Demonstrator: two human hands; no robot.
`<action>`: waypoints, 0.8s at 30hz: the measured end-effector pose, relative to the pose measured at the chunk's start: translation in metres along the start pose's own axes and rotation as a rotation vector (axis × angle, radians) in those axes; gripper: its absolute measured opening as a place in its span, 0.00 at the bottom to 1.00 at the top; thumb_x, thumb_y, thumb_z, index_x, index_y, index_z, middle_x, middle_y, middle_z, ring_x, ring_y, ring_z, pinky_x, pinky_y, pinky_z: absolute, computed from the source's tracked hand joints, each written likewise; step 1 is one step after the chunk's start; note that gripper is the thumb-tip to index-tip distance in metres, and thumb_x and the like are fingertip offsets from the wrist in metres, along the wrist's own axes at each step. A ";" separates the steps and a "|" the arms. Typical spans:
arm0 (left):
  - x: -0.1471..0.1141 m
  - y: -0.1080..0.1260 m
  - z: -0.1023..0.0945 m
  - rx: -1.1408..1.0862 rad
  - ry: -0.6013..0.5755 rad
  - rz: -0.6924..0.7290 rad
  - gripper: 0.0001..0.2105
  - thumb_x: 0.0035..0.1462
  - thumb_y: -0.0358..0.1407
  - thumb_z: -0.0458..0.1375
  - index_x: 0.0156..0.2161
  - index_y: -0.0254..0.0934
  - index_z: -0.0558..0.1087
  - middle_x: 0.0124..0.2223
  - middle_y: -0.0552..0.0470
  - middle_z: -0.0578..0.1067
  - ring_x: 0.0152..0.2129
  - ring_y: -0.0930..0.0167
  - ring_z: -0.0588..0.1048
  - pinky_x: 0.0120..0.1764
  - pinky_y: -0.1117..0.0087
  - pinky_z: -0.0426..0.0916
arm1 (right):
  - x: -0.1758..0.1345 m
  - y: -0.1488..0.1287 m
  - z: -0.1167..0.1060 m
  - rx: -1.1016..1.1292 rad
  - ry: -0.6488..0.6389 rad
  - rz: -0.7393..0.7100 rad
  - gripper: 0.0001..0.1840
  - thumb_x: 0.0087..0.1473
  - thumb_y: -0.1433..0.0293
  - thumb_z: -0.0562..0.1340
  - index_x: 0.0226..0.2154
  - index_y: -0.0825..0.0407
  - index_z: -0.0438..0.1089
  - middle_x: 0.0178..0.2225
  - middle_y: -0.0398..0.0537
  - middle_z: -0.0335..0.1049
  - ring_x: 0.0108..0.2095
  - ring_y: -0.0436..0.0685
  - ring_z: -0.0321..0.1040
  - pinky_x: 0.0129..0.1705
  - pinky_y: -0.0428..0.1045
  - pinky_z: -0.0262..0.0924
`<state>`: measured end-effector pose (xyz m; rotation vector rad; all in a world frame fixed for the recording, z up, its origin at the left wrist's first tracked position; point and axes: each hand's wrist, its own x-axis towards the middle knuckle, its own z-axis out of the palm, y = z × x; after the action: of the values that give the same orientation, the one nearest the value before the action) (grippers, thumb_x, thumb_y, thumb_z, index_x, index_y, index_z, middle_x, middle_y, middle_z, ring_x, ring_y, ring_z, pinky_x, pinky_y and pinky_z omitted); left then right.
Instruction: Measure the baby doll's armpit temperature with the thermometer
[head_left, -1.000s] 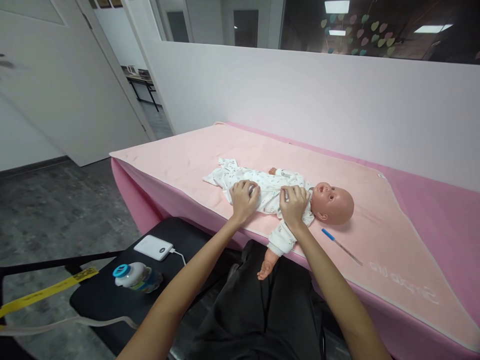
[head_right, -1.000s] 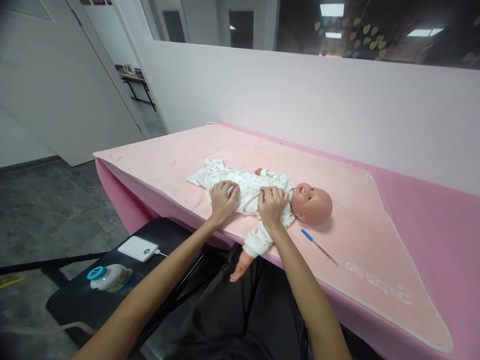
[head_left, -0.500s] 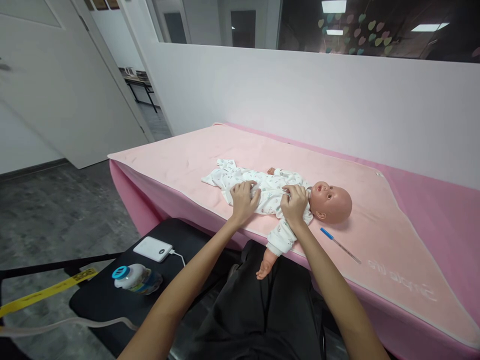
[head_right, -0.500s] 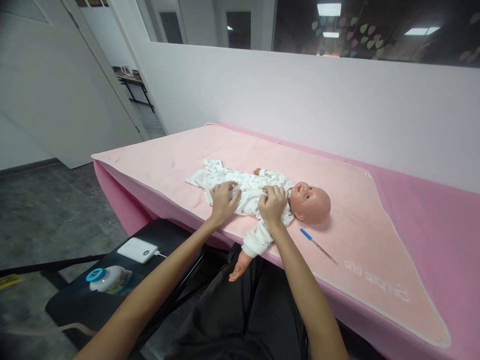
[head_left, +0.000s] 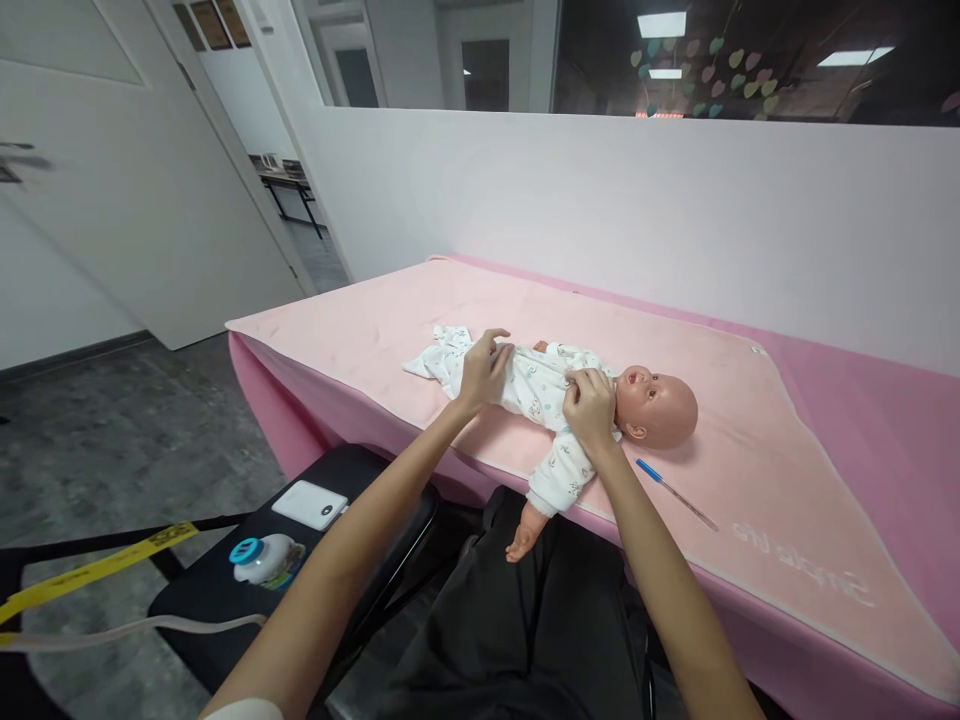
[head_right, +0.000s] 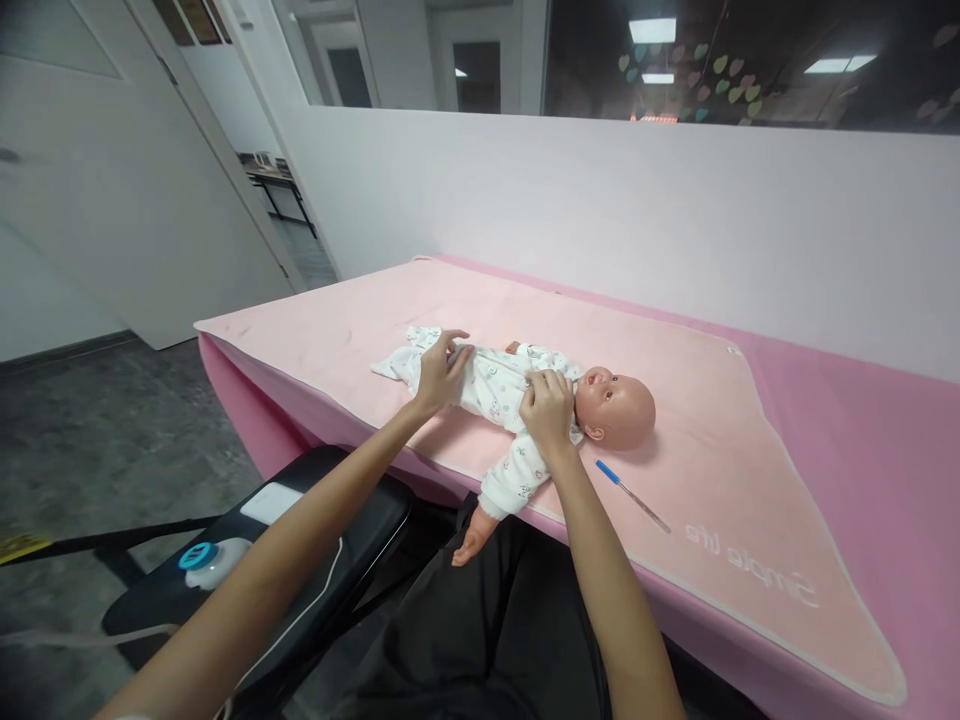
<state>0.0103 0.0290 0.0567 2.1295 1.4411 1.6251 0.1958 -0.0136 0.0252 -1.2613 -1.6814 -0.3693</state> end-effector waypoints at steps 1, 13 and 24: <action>0.008 0.002 0.001 0.002 -0.001 -0.009 0.10 0.57 0.36 0.51 0.43 0.37 0.67 0.24 0.57 0.60 0.21 0.75 0.62 0.28 0.75 0.56 | 0.001 0.001 0.000 -0.001 -0.003 -0.004 0.14 0.48 0.81 0.51 0.32 0.53 0.70 0.32 0.48 0.69 0.35 0.56 0.60 0.39 0.50 0.53; -0.017 -0.004 -0.007 0.242 -0.244 -0.183 0.16 0.59 0.44 0.45 0.49 0.38 0.62 0.23 0.55 0.67 0.21 0.70 0.67 0.25 0.72 0.54 | -0.002 0.008 0.001 -0.115 -0.121 -0.001 0.17 0.49 0.83 0.51 0.33 0.53 0.71 0.35 0.49 0.70 0.37 0.57 0.58 0.40 0.51 0.51; -0.067 0.006 -0.029 -0.209 -0.137 -0.217 0.15 0.59 0.41 0.46 0.50 0.40 0.58 0.22 0.60 0.57 0.17 0.76 0.58 0.24 0.75 0.54 | -0.001 0.001 0.000 -0.123 -0.068 0.043 0.15 0.50 0.79 0.51 0.35 0.54 0.70 0.30 0.49 0.70 0.34 0.57 0.59 0.38 0.50 0.50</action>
<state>-0.0085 -0.0346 0.0260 1.8602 1.3432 1.4513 0.1963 -0.0137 0.0239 -1.4126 -1.7067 -0.4137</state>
